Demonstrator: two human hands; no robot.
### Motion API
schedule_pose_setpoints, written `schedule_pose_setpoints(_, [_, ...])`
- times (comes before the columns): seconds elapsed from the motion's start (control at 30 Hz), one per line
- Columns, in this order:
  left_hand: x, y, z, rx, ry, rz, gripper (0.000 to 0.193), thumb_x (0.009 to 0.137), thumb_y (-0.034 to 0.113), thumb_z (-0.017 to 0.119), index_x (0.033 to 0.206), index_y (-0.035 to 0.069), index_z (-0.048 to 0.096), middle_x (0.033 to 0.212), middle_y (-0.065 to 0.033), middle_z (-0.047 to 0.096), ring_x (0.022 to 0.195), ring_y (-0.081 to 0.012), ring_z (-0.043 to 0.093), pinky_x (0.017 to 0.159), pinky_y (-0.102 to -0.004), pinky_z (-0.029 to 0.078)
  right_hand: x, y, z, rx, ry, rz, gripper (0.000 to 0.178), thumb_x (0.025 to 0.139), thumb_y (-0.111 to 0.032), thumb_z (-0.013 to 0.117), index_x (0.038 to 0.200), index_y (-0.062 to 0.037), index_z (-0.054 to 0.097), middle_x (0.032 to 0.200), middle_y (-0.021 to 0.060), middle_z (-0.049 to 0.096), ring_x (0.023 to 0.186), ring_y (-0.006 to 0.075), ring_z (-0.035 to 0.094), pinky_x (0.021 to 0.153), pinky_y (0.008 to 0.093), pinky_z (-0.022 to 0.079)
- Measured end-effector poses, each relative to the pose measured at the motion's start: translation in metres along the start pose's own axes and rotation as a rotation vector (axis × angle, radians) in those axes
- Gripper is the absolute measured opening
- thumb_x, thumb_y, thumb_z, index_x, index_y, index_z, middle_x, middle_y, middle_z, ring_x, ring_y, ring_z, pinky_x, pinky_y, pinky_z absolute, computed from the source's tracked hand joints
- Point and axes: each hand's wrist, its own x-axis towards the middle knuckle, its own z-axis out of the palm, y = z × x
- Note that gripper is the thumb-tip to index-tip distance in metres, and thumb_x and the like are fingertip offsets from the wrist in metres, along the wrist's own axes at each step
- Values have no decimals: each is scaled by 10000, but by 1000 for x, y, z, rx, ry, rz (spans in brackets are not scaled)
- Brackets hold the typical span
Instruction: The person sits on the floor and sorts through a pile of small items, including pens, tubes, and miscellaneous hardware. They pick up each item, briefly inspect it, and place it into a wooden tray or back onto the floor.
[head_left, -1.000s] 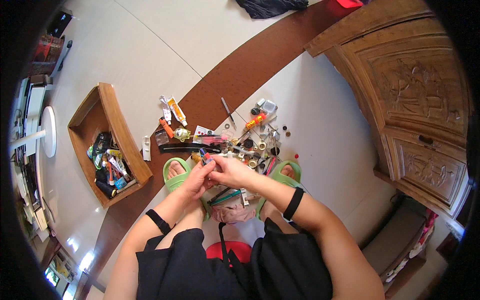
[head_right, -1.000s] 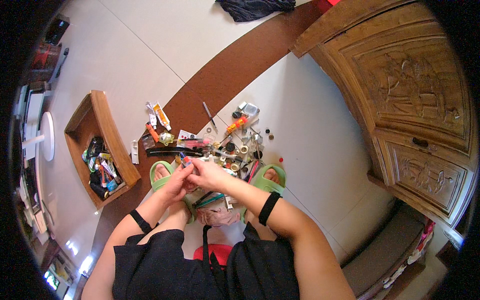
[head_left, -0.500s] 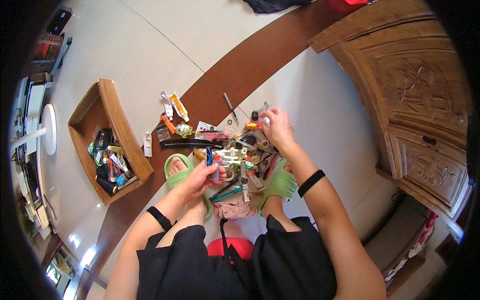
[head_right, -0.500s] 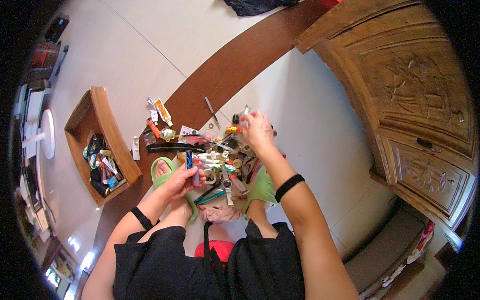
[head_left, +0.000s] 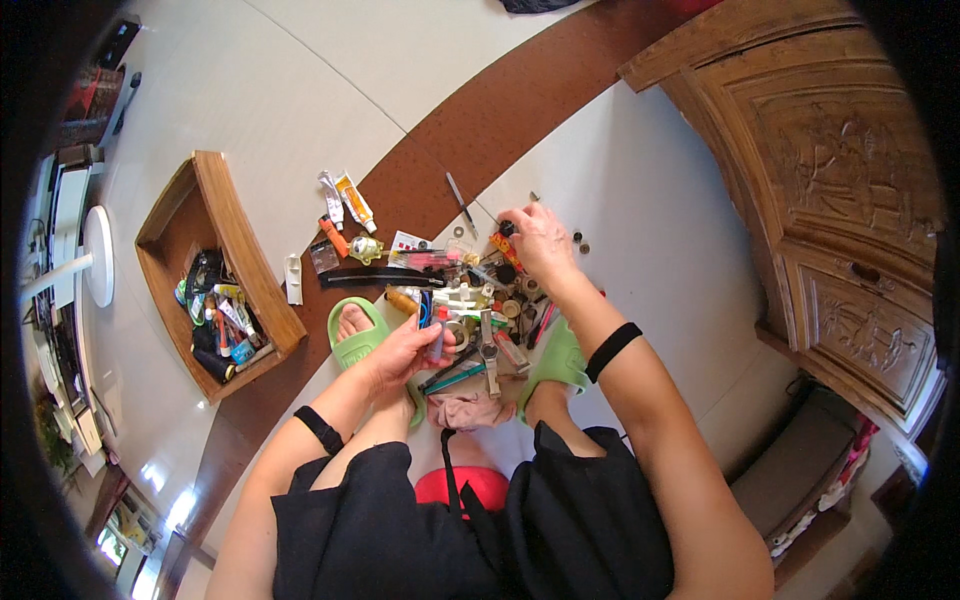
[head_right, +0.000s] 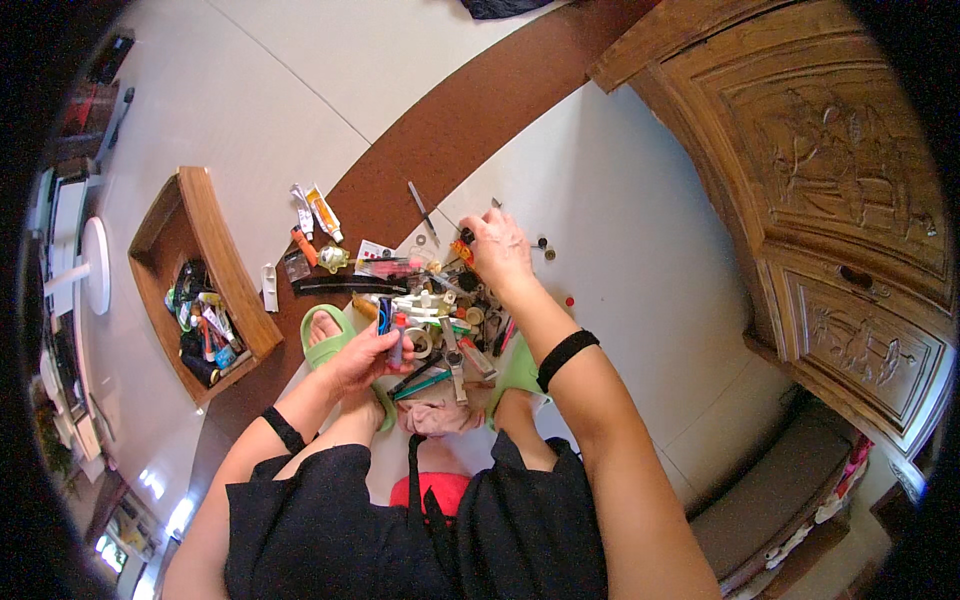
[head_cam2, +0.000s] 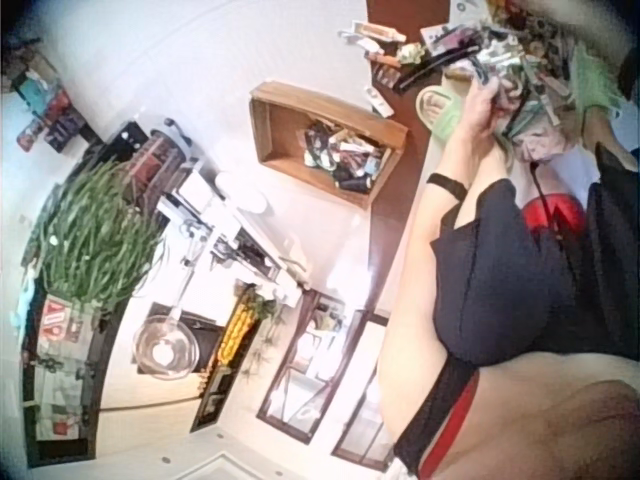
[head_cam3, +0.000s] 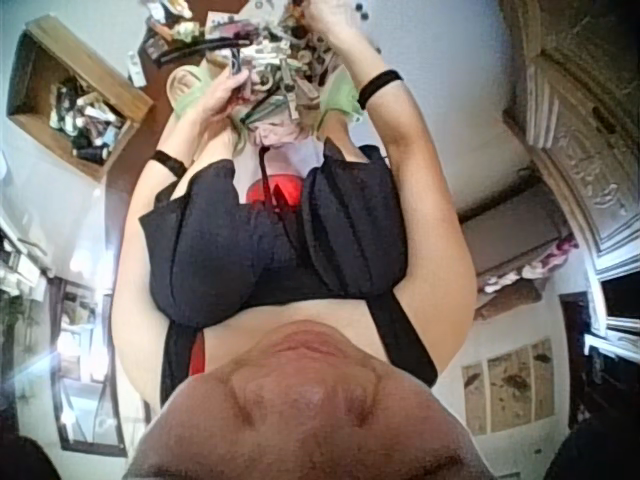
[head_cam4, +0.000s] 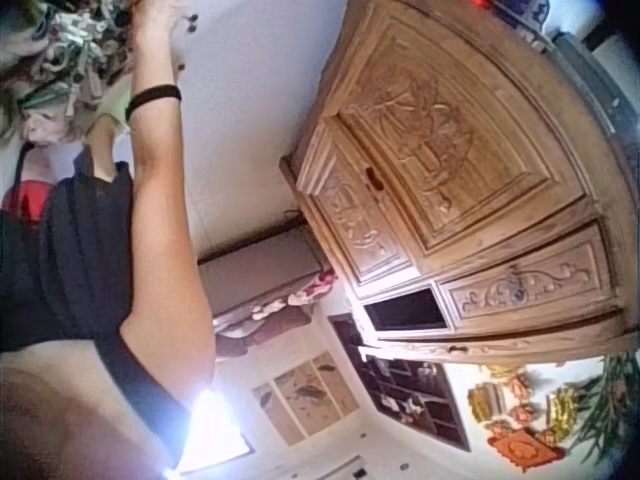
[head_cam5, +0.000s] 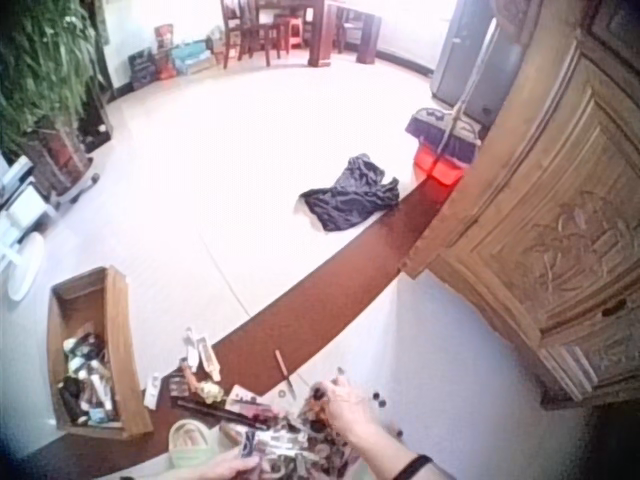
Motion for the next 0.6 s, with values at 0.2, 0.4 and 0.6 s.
schedule_pose_setpoints(0.2, [0, -4, -4, -2, 19, -27, 267, 933, 275, 535, 1143, 136, 444, 940, -27, 598, 860, -157, 610, 741, -331, 532, -46, -9, -2, 268, -53, -26, 85, 789, -147, 641, 849, -90, 624, 814, 92, 595, 753, 251, 603, 689, 341, 491])
schedule_pose_setpoints(0.4, [2, -3, -6, -6, -11, -25, 270, 932, 269, 538, 1152, 143, 444, 933, -25, 600, 844, -156, 610, 725, -315, 528, -82, 28, -5, 1029, -71, 352, 106, 818, -98, 651, 884, -29, 604, 800, -13, 593, 732, 77, 545, 686, 228, 456])
schedule_pose_setpoints(0.6, [-2, -2, -4, 31, -15, -46, 283, 928, 273, 541, 1160, 141, 445, 939, -24, 600, 853, -155, 608, 743, -317, 523, -70, 84, -34, 734, 272, 607, 116, 815, -144, 632, 883, -55, 605, 759, -8, 600, 682, 88, 545, 642, 244, 464])
